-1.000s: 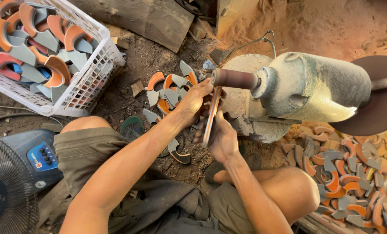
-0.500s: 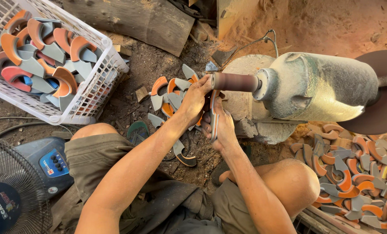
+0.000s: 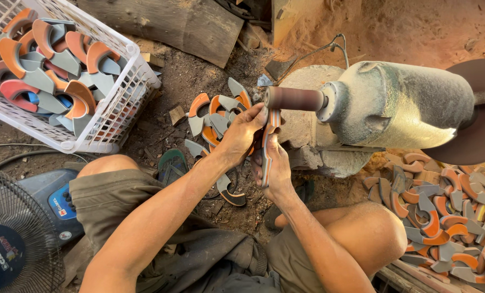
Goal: The person sits on the ground and uses a bench grinder to smooth the edges of small curved wooden pieces. They hold each piece with both hands against the rotating grinding wheel, turning it to grind different sides, then place the finished pieces on the floor.
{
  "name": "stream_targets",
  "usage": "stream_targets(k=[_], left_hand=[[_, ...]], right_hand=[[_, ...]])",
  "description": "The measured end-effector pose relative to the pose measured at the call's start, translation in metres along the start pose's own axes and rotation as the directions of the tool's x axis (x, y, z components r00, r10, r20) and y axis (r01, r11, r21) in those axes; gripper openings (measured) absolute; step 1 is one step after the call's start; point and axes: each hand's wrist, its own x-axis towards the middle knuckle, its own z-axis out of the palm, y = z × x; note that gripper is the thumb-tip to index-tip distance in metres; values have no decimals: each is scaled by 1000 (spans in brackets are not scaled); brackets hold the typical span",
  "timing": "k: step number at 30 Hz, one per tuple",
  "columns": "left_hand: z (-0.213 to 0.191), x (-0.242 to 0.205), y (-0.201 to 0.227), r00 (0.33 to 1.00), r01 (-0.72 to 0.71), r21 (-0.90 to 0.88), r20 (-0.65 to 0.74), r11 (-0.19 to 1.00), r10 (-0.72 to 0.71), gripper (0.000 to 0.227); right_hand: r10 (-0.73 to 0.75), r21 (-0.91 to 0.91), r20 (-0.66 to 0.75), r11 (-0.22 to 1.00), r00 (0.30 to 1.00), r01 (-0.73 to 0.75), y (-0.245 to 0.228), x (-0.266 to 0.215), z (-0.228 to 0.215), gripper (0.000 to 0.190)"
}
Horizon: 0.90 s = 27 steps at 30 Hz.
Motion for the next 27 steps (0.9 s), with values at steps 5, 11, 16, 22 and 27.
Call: stream_targets(k=[5, 11, 16, 22, 27], left_hand=[[-14, 17, 7, 965, 14, 64, -263, 998, 4, 28], [-10, 31, -2, 972, -35, -2, -234, 999, 34, 24], [-10, 27, 2, 985, -55, 56, -163, 997, 64, 31], [-10, 36, 25, 997, -33, 32, -74, 999, 36, 34], [-11, 46, 27, 995, -50, 80, -81, 995, 57, 37]], right_hand=[[239, 28, 101, 970, 966, -243, -14, 7, -6, 27], [98, -43, 143, 995, 985, -93, -14, 39, -11, 10], [-31, 1, 140, 1000, 990, 31, -21, 54, -3, 9], [-102, 73, 195, 993, 976, 90, -25, 58, 6, 11], [-135, 89, 209, 989, 969, 119, -23, 66, 9, 13]])
